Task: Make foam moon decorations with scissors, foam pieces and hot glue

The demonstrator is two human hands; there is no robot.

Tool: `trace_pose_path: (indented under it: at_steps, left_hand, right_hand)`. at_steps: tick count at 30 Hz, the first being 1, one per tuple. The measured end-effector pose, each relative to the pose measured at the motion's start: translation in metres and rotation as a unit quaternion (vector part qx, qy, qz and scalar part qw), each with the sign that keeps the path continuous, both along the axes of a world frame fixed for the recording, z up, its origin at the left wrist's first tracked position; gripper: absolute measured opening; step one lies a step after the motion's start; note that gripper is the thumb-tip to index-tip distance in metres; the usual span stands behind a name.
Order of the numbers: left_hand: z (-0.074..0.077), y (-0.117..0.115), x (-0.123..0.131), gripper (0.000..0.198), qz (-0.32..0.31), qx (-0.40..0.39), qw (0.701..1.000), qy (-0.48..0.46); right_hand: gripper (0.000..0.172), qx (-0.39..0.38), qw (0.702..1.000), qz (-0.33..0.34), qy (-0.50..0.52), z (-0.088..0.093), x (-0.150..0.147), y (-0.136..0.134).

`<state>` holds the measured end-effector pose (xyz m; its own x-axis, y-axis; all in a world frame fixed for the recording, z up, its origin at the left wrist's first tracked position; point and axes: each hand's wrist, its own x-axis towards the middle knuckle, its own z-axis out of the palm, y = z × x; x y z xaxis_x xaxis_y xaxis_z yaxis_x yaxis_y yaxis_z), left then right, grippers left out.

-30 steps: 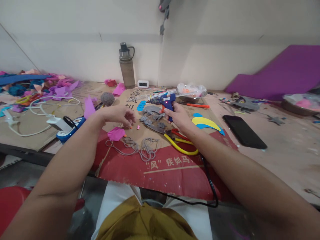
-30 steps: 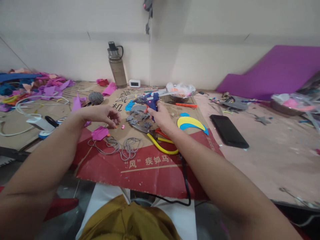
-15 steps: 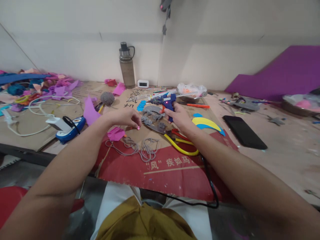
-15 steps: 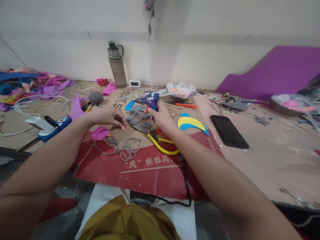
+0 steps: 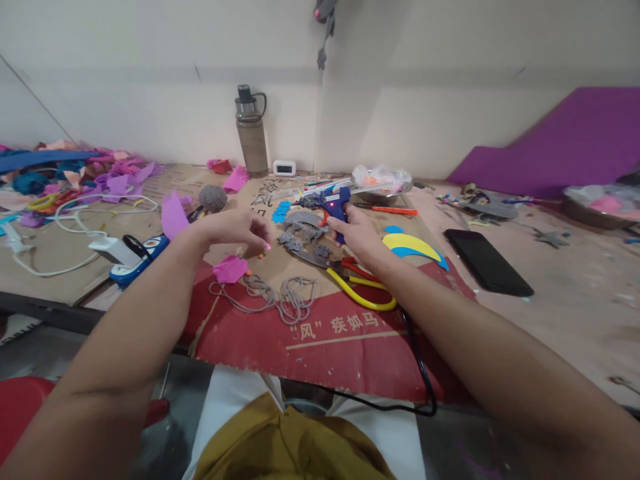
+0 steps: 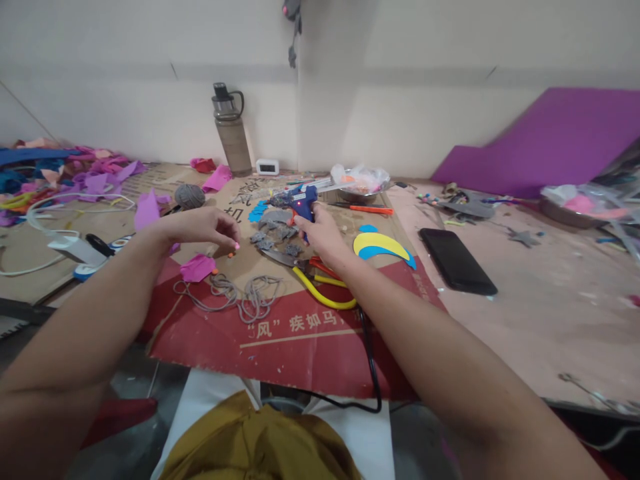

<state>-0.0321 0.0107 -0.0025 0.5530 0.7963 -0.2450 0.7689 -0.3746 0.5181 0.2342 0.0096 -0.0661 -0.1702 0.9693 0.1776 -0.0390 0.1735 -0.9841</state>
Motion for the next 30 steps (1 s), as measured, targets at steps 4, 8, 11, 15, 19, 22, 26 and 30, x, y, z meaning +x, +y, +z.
trace_pose_path:
  at_steps: [4,8,11,15,19,22,26,30]
  left_hand:
    - [-0.006,0.000,0.003,0.017,-0.002,-0.024,1.000,-0.020]
    - [-0.010,0.002,0.005,0.018,0.005,-0.032,0.999,-0.026]
    - [-0.010,0.003,0.005,0.019,0.010,-0.034,0.999,-0.021]
    - [-0.010,0.003,0.005,0.020,0.016,-0.028,0.999,-0.017]
    - [-0.011,0.004,0.004,0.021,0.011,-0.026,0.999,-0.015]
    - [-0.012,0.005,0.002,0.021,0.006,-0.025,1.000,-0.011]
    - [-0.012,0.006,0.001,0.022,-0.003,-0.032,0.999,-0.019]
    - [-0.013,0.005,0.000,0.018,0.018,-0.063,0.997,-0.042]
  right_hand:
    - [0.022,-0.003,1.000,0.000,-0.002,0.000,0.001,0.000]
    - [0.021,-0.008,1.000,0.002,-0.001,0.002,0.001,-0.001]
    - [0.021,-0.008,1.000,0.001,-0.001,0.002,0.001,-0.002]
    - [0.022,-0.007,1.000,0.003,-0.001,0.002,0.001,-0.002]
    - [0.022,-0.010,1.000,0.000,-0.001,0.003,0.001,-0.002]
    - [0.022,-0.009,1.000,0.000,-0.004,0.003,0.001,-0.002]
    - [0.022,-0.009,1.000,0.000,-0.005,0.004,0.002,-0.001]
    - [0.022,-0.007,1.000,-0.001,-0.003,0.004,0.002,-0.002]
